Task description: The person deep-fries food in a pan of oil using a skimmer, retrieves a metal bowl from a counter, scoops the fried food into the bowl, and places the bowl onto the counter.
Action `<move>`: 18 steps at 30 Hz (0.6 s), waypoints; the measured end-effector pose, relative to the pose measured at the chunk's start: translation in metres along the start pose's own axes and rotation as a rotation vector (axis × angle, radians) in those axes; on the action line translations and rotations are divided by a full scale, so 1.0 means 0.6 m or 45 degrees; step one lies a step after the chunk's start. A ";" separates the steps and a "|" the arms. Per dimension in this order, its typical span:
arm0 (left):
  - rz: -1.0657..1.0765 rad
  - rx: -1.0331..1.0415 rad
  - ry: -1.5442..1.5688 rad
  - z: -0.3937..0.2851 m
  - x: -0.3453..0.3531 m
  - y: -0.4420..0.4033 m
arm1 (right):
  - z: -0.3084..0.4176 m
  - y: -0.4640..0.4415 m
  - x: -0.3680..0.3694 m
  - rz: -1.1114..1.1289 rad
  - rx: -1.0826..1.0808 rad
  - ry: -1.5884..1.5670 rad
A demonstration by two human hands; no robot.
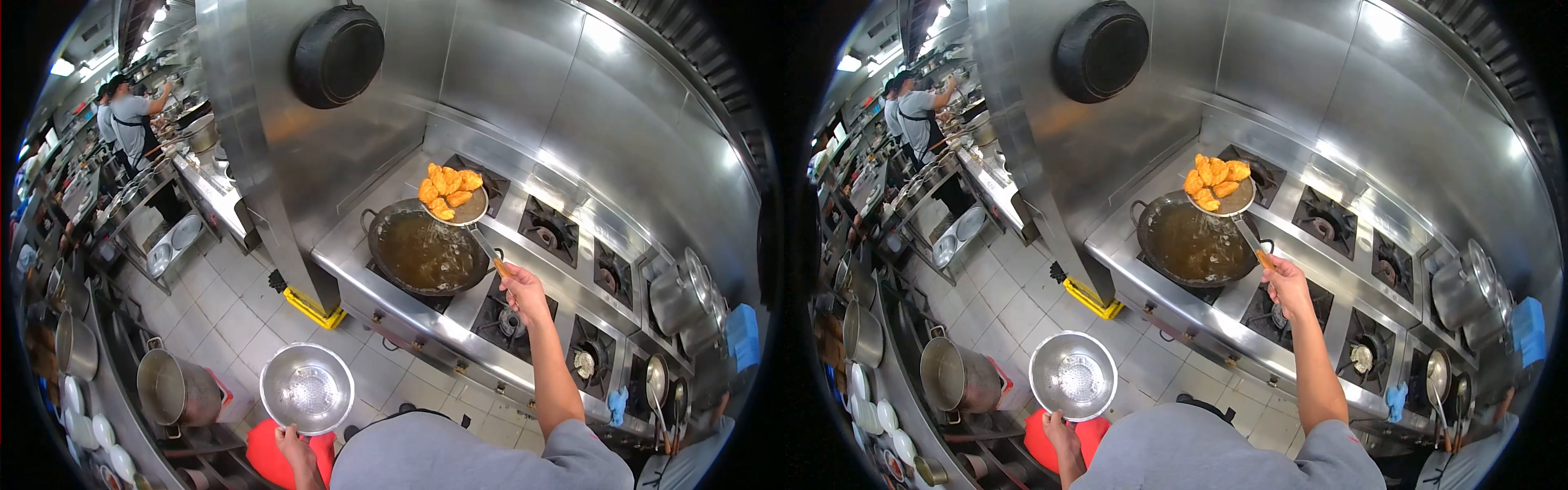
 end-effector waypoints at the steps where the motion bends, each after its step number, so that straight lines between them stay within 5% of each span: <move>1: -0.003 0.001 -0.006 0.001 -0.001 -0.002 | -0.001 0.003 0.001 0.001 0.014 -0.001; 18: 0.091 -0.010 -0.066 -0.004 0.056 -0.025 | -0.029 0.015 -0.008 -0.025 0.074 -0.004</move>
Point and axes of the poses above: each hand's wrist, its own y-axis away from the middle knuckle, its own x-axis out of the palm, z = x × y, the point moved 7 cm from there along -y, towards the middle knuckle, and after that the axes turned 7 degrees about z, right-handed, at the moved point
